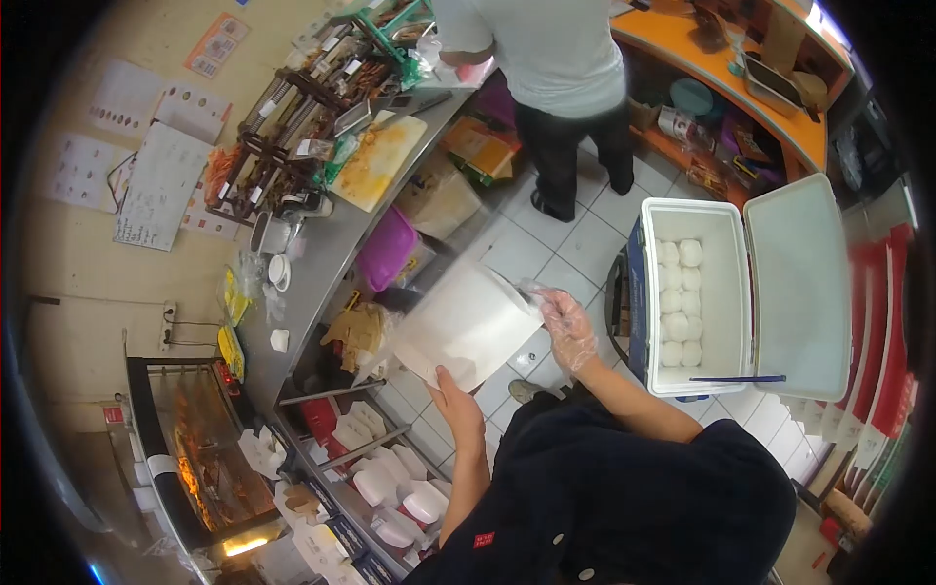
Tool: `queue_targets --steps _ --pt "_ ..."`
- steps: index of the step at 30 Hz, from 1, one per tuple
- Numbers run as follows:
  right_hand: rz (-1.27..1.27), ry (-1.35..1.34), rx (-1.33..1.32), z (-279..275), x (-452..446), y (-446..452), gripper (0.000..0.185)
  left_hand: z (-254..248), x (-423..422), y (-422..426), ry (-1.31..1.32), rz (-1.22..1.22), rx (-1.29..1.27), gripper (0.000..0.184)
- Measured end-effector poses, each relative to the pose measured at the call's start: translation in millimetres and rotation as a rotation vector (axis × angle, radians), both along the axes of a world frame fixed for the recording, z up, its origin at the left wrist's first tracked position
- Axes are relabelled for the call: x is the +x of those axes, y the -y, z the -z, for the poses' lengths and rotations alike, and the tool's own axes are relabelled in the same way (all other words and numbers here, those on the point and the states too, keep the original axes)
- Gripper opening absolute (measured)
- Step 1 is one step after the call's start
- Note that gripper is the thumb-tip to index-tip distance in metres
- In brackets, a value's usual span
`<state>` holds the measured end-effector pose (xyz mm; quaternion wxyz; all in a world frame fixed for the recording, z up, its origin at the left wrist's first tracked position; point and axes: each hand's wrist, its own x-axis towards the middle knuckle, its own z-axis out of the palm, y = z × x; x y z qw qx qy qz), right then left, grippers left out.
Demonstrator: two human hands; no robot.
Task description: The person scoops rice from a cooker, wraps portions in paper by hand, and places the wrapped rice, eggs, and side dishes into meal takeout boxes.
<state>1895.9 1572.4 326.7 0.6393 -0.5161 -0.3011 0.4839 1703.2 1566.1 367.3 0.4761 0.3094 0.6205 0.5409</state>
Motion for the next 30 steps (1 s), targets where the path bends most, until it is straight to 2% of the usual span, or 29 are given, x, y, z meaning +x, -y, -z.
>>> queue_targets --steps 2,3,5,6,8,9,11,13,14,16,18,19,20,21,22,23,24,26,28,30 --pt "0.062 -0.122 0.241 5 0 10 0.018 1 3 6 0.013 0.041 -0.015 0.055" --pt "0.046 0.04 0.279 2 6 12 0.017 1 6 8 0.02 0.065 -0.023 0.055" --pt "0.013 0.363 0.335 -6 22 17 0.015 -2 10 15 -0.187 0.12 -0.032 0.055" --pt "0.023 0.338 0.273 -6 25 22 0.014 -2 11 19 -0.292 0.153 -0.041 0.054" --pt "0.055 0.295 0.152 -9 25 25 0.015 13 -6 24 -0.308 0.228 -0.014 0.052" --pt "0.112 0.0 0.113 17 16 24 0.017 26 -16 26 -0.311 0.27 0.005 0.051" --pt "0.024 -0.154 -0.106 5 20 29 0.026 60 -37 39 -0.681 0.342 0.089 0.049" --pt "-0.007 -0.227 -0.239 -11 24 25 0.035 83 -46 38 -0.862 0.319 0.135 0.049" --pt "0.014 -0.222 -0.275 -19 23 23 0.04 95 -50 35 -0.86 0.273 0.122 0.05" --pt "0.057 -0.253 -0.285 -12 36 36 0.047 88 -34 30 -0.525 0.191 0.014 0.052" --pt "0.092 -0.313 -0.205 7 58 40 0.053 36 5 14 0.134 0.082 -0.17 0.055" --pt "0.185 -0.368 -0.126 0 81 49 0.052 31 6 14 0.158 0.078 -0.211 0.063" --pt "0.292 -0.277 -0.143 9 106 56 0.053 34 0 14 0.165 0.085 -0.241 0.061" --pt "0.393 -0.185 -0.159 24 136 63 0.054 38 -10 17 0.172 0.087 -0.272 0.06" --pt "0.534 -0.055 0.029 68 168 66 0.051 42 -19 22 0.177 0.083 -0.302 0.059" --pt "0.714 0.091 -0.236 85 208 59 0.04 47 -28 28 0.152 0.082 -0.308 0.061" --pt "0.878 0.222 -0.254 166 252 48 0.046 53 -36 35 0.171 0.044 -0.316 0.064" --pt "0.547 0.471 -0.777 280 323 46 0.067 70 -59 57 0.187 -0.029 -0.348 0.066" --pt "0.182 0.761 -1.1 349 346 7 0.078 93 -83 84 0.178 -0.062 -0.405 0.064" --pt "0.038 1.081 -0.998 433 344 -21 0.082 96 -85 110 0.159 -0.142 -0.512 0.059"
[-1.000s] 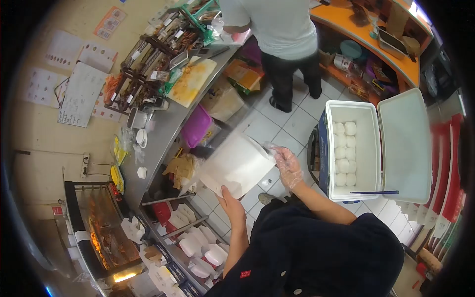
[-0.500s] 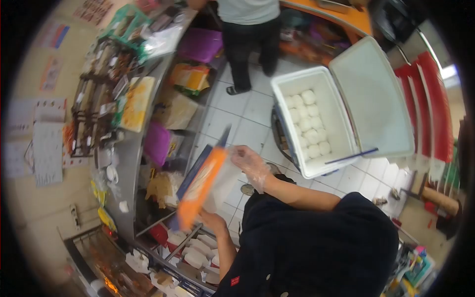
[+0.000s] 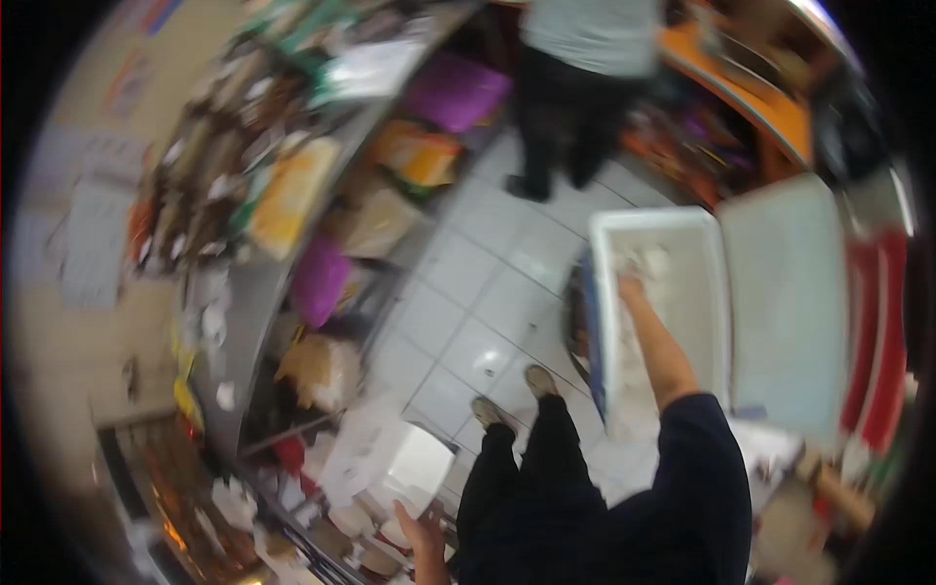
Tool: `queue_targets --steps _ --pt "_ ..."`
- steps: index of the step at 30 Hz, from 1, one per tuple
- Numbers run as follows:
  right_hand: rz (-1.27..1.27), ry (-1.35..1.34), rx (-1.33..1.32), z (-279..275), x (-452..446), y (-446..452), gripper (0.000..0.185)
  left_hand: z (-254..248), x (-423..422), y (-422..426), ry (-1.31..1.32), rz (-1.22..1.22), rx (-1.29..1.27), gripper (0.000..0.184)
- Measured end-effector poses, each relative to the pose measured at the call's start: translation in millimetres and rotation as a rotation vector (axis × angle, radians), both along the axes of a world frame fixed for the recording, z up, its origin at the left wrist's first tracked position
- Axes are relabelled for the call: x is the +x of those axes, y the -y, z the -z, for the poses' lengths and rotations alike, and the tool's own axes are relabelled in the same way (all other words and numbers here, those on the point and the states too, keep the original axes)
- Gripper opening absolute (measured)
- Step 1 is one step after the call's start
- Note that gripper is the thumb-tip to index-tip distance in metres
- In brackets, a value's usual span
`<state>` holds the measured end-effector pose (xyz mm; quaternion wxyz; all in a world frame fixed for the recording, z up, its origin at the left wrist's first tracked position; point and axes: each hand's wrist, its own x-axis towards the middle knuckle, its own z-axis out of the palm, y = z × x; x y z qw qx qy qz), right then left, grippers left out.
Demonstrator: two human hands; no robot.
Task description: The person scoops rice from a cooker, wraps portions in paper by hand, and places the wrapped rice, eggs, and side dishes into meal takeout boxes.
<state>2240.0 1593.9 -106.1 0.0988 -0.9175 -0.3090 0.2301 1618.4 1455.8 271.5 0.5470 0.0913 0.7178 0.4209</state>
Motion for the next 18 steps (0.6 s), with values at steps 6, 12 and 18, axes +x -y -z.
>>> queue_targets --steps 6,12,18 --pt "-0.429 0.096 -0.034 27 24 -112 0.073 35 -10 68 0.02 -0.118 -0.032 0.053" --pt "-0.448 0.146 0.151 -26 25 -202 0.064 23 3 65 0.1 -0.187 -0.123 0.06" --pt "-0.349 0.099 0.555 -154 -27 -189 0.057 52 -27 86 0.126 -0.114 -0.001 0.064"
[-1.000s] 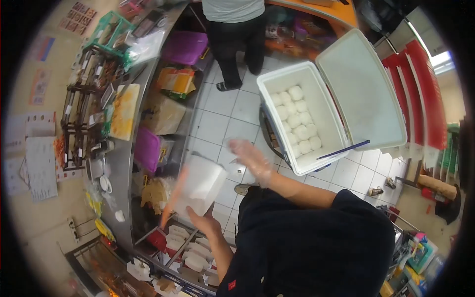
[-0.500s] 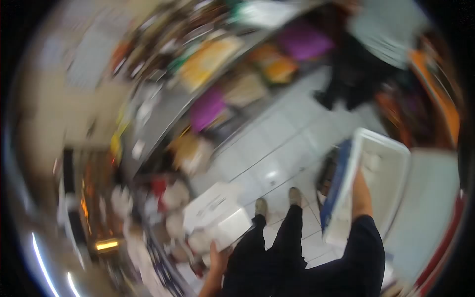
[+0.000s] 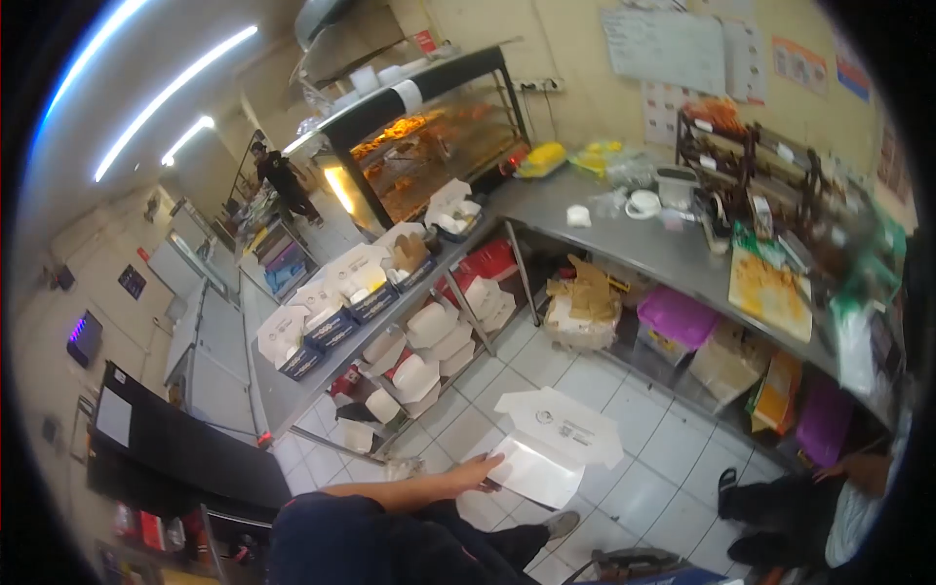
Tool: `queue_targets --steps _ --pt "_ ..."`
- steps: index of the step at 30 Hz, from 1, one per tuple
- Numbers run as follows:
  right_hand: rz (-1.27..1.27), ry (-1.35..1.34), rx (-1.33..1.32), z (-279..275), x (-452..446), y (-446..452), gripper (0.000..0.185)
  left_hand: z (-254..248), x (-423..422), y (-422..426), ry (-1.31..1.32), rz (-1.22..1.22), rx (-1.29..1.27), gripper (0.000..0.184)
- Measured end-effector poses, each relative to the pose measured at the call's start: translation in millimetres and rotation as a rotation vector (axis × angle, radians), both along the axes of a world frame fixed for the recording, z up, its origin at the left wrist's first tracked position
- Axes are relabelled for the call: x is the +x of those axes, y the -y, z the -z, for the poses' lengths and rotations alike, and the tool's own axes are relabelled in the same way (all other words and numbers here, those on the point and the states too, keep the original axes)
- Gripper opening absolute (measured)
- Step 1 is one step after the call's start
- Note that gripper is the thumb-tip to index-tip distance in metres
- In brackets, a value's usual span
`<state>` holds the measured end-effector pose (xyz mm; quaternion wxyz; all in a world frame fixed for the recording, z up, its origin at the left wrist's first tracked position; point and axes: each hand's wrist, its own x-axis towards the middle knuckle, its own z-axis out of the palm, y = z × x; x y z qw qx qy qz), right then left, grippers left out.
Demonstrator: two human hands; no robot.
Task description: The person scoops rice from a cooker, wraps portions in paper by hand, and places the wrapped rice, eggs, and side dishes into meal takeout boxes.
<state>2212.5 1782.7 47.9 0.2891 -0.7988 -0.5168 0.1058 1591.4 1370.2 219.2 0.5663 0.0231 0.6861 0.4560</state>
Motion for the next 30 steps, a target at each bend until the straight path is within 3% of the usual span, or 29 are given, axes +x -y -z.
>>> queue_targets --steps 3,6,8,11,12,13,15,16,17,18,19,20,21,24,25,28,30 --pt "-0.06 -0.186 0.261 -117 -87 54 0.053 -26 -22 21 -0.016 -0.051 0.057 0.068" --pt "-0.221 -0.482 0.339 -215 -194 141 0.05 -44 -37 51 -0.072 -0.15 0.069 0.073" --pt "-0.399 -0.716 0.249 -267 -271 207 0.049 -51 -47 72 -0.13 -0.224 0.065 0.076" --pt "-0.881 -1.013 -0.177 -318 -413 300 0.046 -53 -72 110 -0.048 -0.291 0.2 0.083" --pt "-1.074 -0.943 -0.299 -343 -472 337 0.046 -54 -83 130 -0.033 -0.316 0.247 0.084" --pt "-1.251 -0.685 -0.309 -377 -538 375 0.045 -49 -97 150 -0.065 -0.323 0.264 0.083" --pt "-1.578 -0.345 -0.471 -362 -647 438 0.046 -18 -119 201 -0.096 -0.396 0.285 0.08" --pt "-1.665 -0.272 -0.563 -356 -691 474 0.058 16 -132 232 -0.183 -0.356 0.527 0.071" --pt "-1.748 -0.229 -0.631 -345 -727 506 0.059 -13 -145 258 -0.105 -0.499 0.62 0.062" --pt "-1.833 -0.17 -0.709 -338 -750 535 0.06 -72 -162 289 0.104 -0.746 0.477 0.059" --pt "-1.996 -0.032 -0.584 -336 -763 563 0.058 19 -170 317 0.258 -0.912 0.737 0.059" --pt "-2.149 0.067 -0.426 -336 -782 589 0.056 27 -182 353 0.198 -0.998 0.732 0.06" --pt "-2.282 0.138 -0.23 -336 -809 615 0.054 -12 -193 374 0.019 -1.123 0.751 0.06" --pt "-2.499 0.246 -0.332 -349 -850 687 0.054 -13 -210 456 -0.019 -1.287 0.592 0.061" --pt "-2.624 0.16 -0.265 -367 -868 705 0.052 -16 -217 482 -0.054 -1.351 0.554 0.06" --pt "-2.911 -0.421 -0.365 -405 -900 714 0.053 0 -257 577 -0.151 -1.447 0.391 0.056" --pt "-2.906 -0.341 -0.432 -405 -923 684 0.049 10 -297 635 -0.307 -1.559 0.275 0.053"
